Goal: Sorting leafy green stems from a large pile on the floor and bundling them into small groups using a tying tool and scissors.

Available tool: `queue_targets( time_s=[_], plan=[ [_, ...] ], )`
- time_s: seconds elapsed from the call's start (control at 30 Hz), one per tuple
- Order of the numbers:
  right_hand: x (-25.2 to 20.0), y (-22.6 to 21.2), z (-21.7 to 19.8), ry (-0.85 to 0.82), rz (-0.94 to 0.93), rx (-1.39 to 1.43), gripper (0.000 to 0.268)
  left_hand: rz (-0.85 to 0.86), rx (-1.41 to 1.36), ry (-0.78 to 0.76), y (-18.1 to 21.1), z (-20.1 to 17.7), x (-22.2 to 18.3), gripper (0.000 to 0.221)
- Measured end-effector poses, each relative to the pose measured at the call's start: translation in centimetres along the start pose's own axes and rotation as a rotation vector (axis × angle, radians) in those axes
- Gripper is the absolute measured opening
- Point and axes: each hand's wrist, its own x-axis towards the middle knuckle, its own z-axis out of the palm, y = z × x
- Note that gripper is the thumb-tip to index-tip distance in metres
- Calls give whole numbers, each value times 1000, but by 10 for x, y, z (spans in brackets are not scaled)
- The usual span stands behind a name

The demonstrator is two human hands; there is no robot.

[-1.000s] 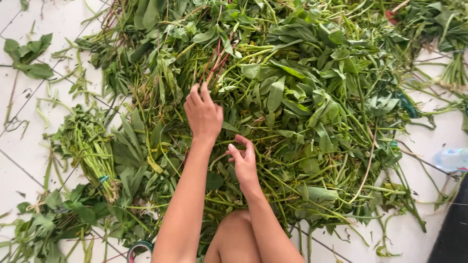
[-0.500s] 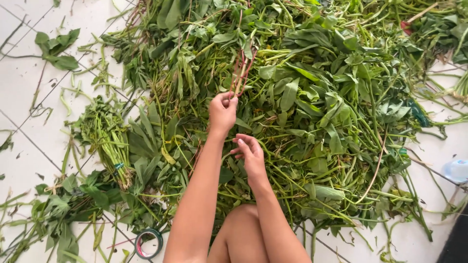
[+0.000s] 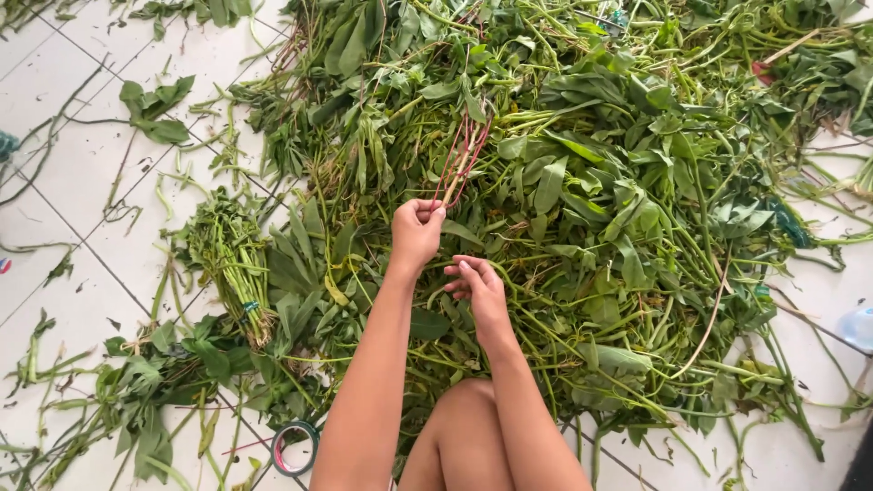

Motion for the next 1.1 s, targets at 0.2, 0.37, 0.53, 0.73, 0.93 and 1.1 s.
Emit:
queue_targets(
  time_s=[0.2,0.37,0.53,0.73,0.93,1.1],
  plan=[
    [-2,-2,4,-46,15,-28,29,-52,-103,-1,59,-59,-70,25],
    [-8,-4,12,-89,17,-42,28,-68,-133,2,65,-96,-109,25],
    [-14,-3,17,-137,18,-65,29,-90,-175,35,48,-139,-147,24],
    [-57,25,73,-447,-83,-207,35,-31,-270,151,10,-181,-214,26],
    [-132,89,132,-534,-183,-174,43,-38,-378,343,-56,-195,-298,22],
    [-188,119,145,-727,-221,-390,56,-185,-326,368,-73,-226,-366,21]
  ],
)
